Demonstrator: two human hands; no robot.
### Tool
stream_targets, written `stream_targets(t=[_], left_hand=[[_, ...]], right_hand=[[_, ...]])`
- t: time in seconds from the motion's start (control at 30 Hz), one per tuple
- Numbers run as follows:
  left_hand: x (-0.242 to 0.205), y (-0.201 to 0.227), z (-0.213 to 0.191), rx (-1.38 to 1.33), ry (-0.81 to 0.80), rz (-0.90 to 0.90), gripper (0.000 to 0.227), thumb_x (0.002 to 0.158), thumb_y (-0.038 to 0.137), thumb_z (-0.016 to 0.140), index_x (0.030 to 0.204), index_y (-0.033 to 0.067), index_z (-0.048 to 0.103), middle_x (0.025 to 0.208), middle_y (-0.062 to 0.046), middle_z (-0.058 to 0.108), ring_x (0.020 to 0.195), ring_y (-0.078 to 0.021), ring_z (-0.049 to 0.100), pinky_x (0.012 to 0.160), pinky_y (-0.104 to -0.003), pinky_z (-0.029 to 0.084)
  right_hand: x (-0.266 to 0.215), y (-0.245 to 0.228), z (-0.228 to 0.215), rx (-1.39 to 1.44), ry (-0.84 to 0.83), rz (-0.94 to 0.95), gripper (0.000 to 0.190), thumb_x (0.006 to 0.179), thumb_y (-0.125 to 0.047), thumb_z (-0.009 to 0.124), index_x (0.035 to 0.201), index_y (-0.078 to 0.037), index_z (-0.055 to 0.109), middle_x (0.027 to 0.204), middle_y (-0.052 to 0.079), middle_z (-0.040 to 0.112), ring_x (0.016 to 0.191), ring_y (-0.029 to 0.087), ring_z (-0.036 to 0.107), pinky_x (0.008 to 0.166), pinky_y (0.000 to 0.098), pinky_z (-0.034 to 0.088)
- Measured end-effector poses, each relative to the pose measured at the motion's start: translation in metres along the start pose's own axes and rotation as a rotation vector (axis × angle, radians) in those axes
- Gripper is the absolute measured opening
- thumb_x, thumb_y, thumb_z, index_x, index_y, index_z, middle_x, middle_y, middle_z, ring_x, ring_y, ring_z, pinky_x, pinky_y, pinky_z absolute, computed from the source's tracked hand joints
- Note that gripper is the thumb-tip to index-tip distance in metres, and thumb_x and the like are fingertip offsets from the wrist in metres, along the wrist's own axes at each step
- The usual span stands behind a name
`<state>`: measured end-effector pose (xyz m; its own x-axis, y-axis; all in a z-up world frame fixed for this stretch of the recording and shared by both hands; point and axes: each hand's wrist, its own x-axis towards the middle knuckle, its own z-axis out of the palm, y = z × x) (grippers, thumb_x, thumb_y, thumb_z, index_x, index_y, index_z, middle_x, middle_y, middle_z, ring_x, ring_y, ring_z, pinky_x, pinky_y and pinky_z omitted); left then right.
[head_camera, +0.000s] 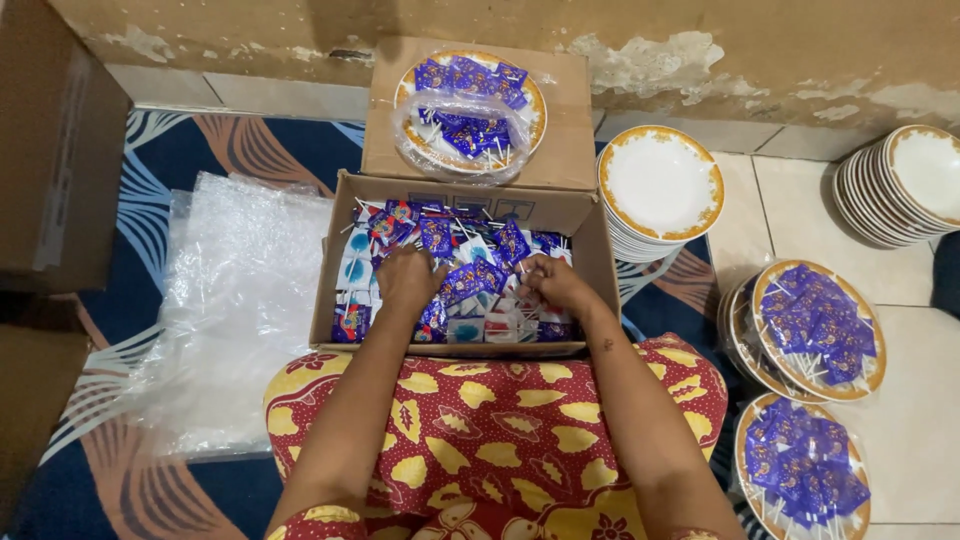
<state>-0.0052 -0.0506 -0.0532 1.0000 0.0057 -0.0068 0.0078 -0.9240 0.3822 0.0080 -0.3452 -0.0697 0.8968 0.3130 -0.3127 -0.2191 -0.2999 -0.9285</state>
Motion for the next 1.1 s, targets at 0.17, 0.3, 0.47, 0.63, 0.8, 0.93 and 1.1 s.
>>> stream_targets(t=[0.17,0.3,0.47,0.63,0.8,0.93,1.1], left_hand=[[0.014,-0.015,0.030,-0.013,0.110,-0.007,0.018,0.089,0.027,0.069,0.094,0.0106,0.075,0.091,-0.011,0.064,0.100,-0.0349,0.067,0.087,-0.049,0.056],[-0.020,0.004,-0.039,-0.154,0.162,-0.033,0.013,0.095,0.026,0.065,0.099,0.0166,0.074,0.092,-0.009,0.064,0.103,-0.0341,0.065,0.090,-0.046,0.056],[0.002,0.023,-0.097,-0.335,0.131,-0.055,0.015,0.095,0.030,0.065,0.098,0.0167,0.073,0.089,-0.017,0.069,0.099,-0.0459,0.068,0.089,-0.057,0.055],[0.090,0.042,-0.101,-0.273,0.164,-0.087,0.017,0.093,0.037,0.064,0.093,0.0223,0.074,0.083,-0.009,0.074,0.096,-0.0380,0.073,0.085,-0.049,0.059],[0.156,0.055,-0.086,-0.174,0.097,-0.081,0.012,0.084,0.031,0.073,0.090,0.0231,0.080,0.086,-0.013,0.075,0.090,-0.0422,0.075,0.078,-0.057,0.061],[0.169,0.054,-0.077,-0.205,0.134,-0.080,0.018,0.093,0.020,0.069,0.110,0.0131,0.075,0.100,-0.016,0.072,0.100,-0.0435,0.073,0.085,-0.059,0.059],[0.097,0.053,-0.092,-0.451,0.611,0.291,0.027,0.093,0.000,0.067,0.119,0.0064,0.068,0.114,-0.017,0.060,0.111,-0.0447,0.065,0.090,-0.056,0.057]], right_hand=[[0.003,0.001,0.002,0.102,0.054,0.020,0.021,0.095,-0.010,0.063,0.112,0.003,0.066,0.082,0.020,0.077,0.054,0.020,0.071,0.039,0.0254,0.052],[-0.023,-0.046,0.006,0.302,0.176,0.070,0.026,0.095,-0.013,0.070,0.115,0.002,0.068,0.088,0.013,0.074,0.058,0.013,0.069,0.043,0.0206,0.055],[-0.017,-0.111,0.004,0.077,0.313,-0.106,0.025,0.095,-0.021,0.074,0.109,-0.001,0.074,0.072,0.010,0.069,0.054,0.013,0.063,0.043,0.0241,0.051],[0.068,-0.144,-0.007,-0.495,0.524,-0.082,0.013,0.090,-0.037,0.069,0.093,-0.035,0.082,0.076,-0.003,0.074,0.080,0.024,0.075,0.072,0.0376,0.060],[0.131,-0.157,0.001,-0.889,0.556,-0.035,0.014,0.086,-0.028,0.064,0.090,-0.024,0.077,0.087,0.015,0.074,0.088,0.044,0.074,0.077,0.0544,0.061],[0.127,-0.160,0.007,-1.079,0.616,-0.169,0.019,0.093,-0.022,0.057,0.104,-0.013,0.069,0.088,0.016,0.072,0.083,0.044,0.075,0.073,0.0580,0.060],[0.068,-0.163,0.018,-0.779,0.915,-0.737,0.017,0.097,-0.034,0.072,0.105,-0.019,0.073,0.087,0.005,0.070,0.078,0.029,0.073,0.064,0.0446,0.059]])
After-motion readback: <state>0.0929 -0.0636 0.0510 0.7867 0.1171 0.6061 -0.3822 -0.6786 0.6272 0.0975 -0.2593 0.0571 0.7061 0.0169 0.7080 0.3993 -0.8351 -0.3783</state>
